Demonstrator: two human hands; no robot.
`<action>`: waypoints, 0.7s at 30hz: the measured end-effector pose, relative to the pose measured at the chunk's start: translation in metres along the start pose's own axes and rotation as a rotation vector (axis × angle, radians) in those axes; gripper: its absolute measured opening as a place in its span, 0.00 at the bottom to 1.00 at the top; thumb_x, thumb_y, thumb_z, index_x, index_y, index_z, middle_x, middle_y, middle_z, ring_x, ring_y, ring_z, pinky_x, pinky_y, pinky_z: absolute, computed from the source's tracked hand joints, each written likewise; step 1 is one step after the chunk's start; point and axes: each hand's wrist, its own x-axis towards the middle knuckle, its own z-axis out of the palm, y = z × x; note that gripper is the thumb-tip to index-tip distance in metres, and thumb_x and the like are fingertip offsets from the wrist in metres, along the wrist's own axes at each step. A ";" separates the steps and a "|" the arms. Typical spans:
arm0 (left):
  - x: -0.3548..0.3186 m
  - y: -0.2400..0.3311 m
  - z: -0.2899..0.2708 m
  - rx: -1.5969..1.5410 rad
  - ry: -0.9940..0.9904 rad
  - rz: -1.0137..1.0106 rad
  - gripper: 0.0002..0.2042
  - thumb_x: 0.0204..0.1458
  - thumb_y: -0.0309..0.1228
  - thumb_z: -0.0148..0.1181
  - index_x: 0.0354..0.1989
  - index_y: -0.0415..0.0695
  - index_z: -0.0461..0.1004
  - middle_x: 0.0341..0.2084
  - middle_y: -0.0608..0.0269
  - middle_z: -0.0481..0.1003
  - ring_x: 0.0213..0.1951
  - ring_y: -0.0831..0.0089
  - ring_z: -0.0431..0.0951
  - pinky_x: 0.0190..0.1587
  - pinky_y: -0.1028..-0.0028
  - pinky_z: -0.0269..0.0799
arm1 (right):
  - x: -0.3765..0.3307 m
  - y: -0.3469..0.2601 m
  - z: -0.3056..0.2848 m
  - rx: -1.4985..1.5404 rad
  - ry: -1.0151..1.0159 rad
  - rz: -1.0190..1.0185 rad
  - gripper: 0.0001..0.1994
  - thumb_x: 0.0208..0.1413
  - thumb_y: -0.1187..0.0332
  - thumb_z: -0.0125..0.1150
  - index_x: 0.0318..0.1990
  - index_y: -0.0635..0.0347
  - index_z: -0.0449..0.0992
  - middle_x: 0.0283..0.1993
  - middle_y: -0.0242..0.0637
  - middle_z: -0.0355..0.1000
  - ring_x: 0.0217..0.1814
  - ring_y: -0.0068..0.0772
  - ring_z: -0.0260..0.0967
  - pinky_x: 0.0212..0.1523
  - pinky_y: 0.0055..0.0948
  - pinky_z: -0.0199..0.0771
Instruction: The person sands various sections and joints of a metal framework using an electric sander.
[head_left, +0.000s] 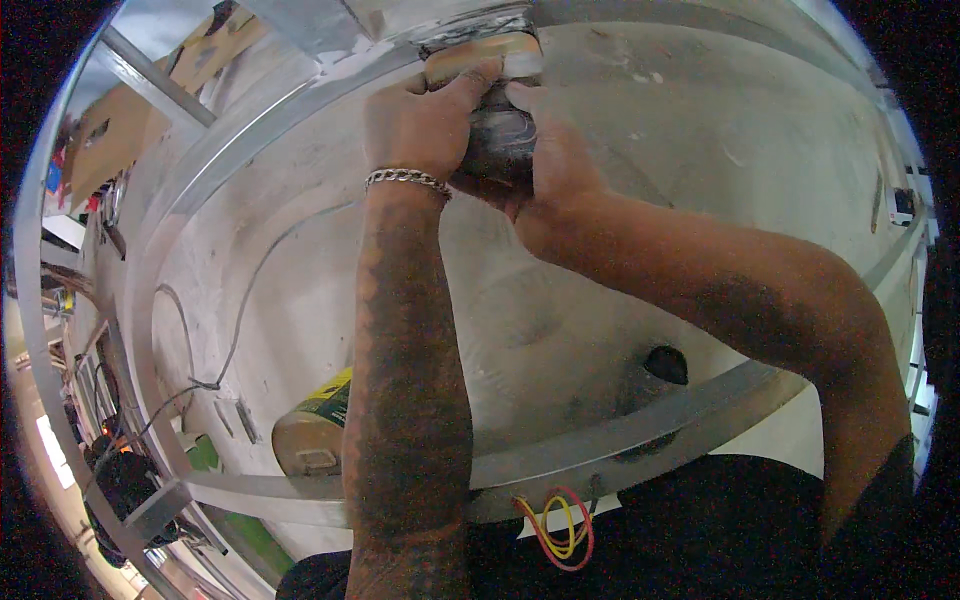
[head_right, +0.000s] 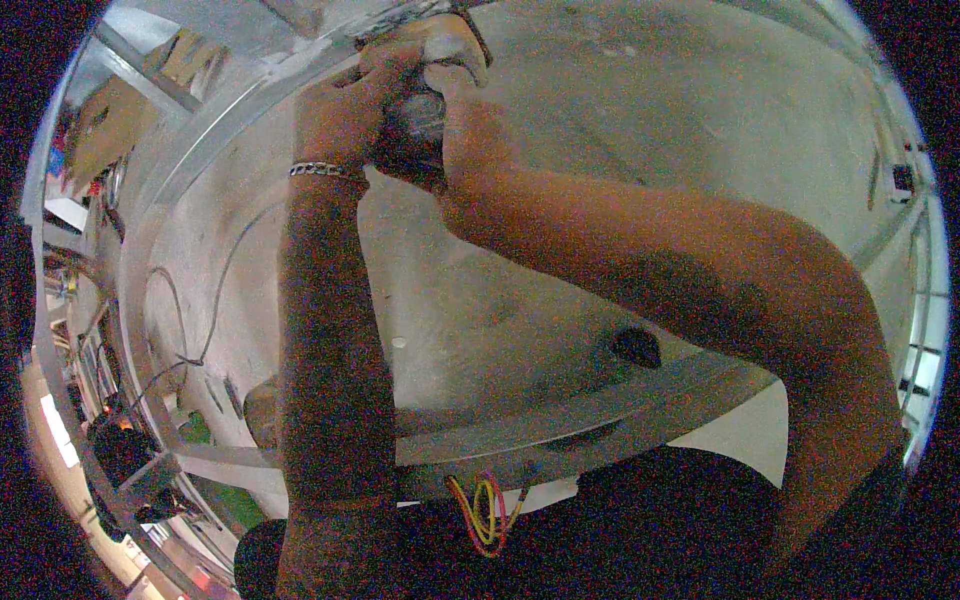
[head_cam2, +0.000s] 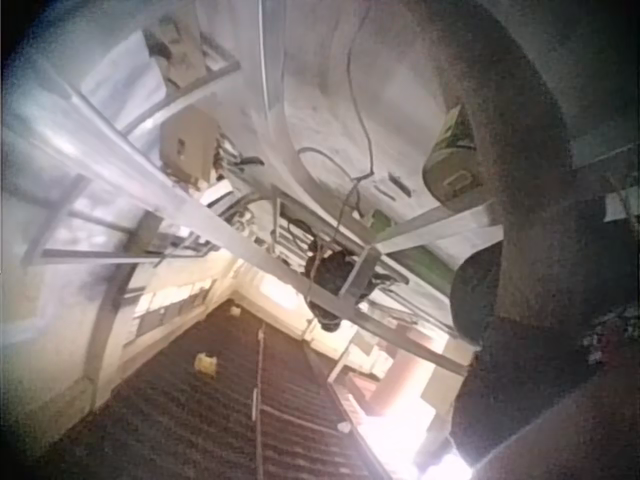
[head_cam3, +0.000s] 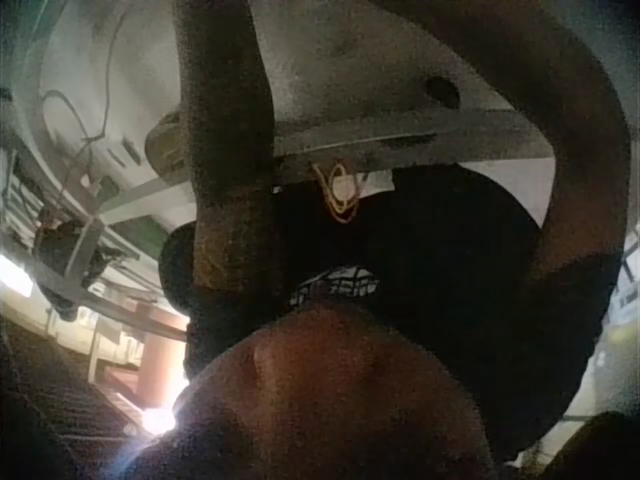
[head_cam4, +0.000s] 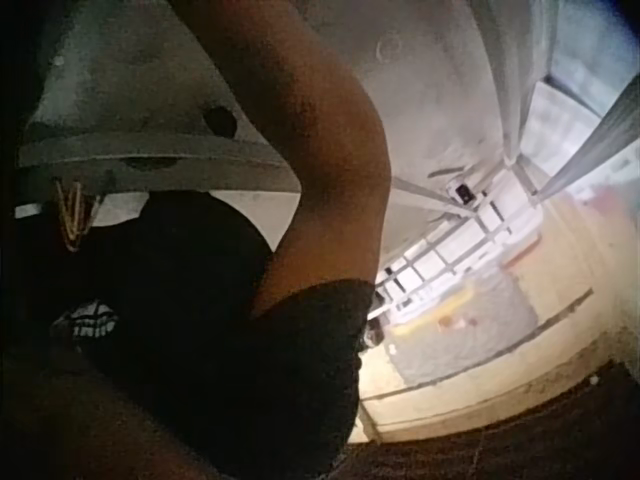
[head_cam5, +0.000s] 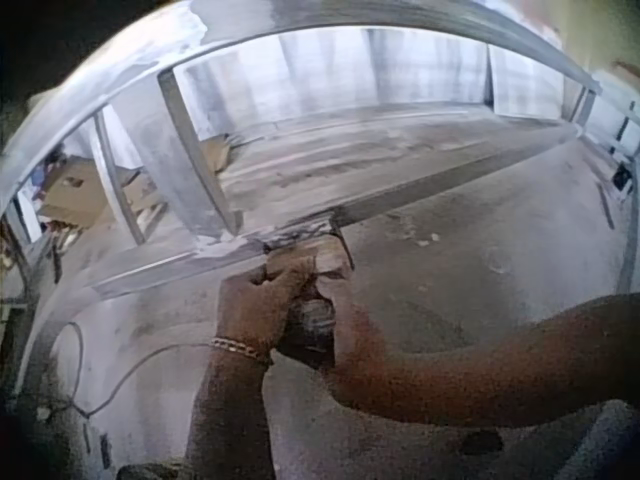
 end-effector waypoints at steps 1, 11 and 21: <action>0.004 -0.006 -0.002 -0.064 0.001 -0.003 0.25 0.42 0.45 0.76 0.37 0.31 0.84 0.29 0.55 0.83 0.31 0.72 0.81 0.38 0.69 0.77 | -0.004 -0.002 0.003 -0.009 -0.068 0.046 0.20 0.65 0.52 0.51 0.56 0.54 0.70 0.53 0.38 0.75 0.52 0.38 0.77 0.54 0.46 0.82; 0.011 -0.016 -0.015 -0.137 0.056 -0.088 0.28 0.40 0.47 0.76 0.39 0.31 0.84 0.32 0.54 0.83 0.34 0.69 0.82 0.41 0.69 0.77 | 0.011 0.010 0.012 -0.113 -0.010 0.058 0.19 0.65 0.51 0.51 0.53 0.56 0.71 0.49 0.38 0.77 0.47 0.38 0.79 0.49 0.45 0.84; 0.006 -0.018 0.031 -0.095 0.025 0.121 0.26 0.43 0.47 0.73 0.38 0.32 0.82 0.34 0.44 0.83 0.39 0.57 0.85 0.44 0.64 0.77 | 0.024 -0.011 -0.033 -0.141 0.040 -0.003 0.19 0.64 0.51 0.53 0.55 0.52 0.72 0.51 0.35 0.77 0.49 0.37 0.78 0.51 0.44 0.82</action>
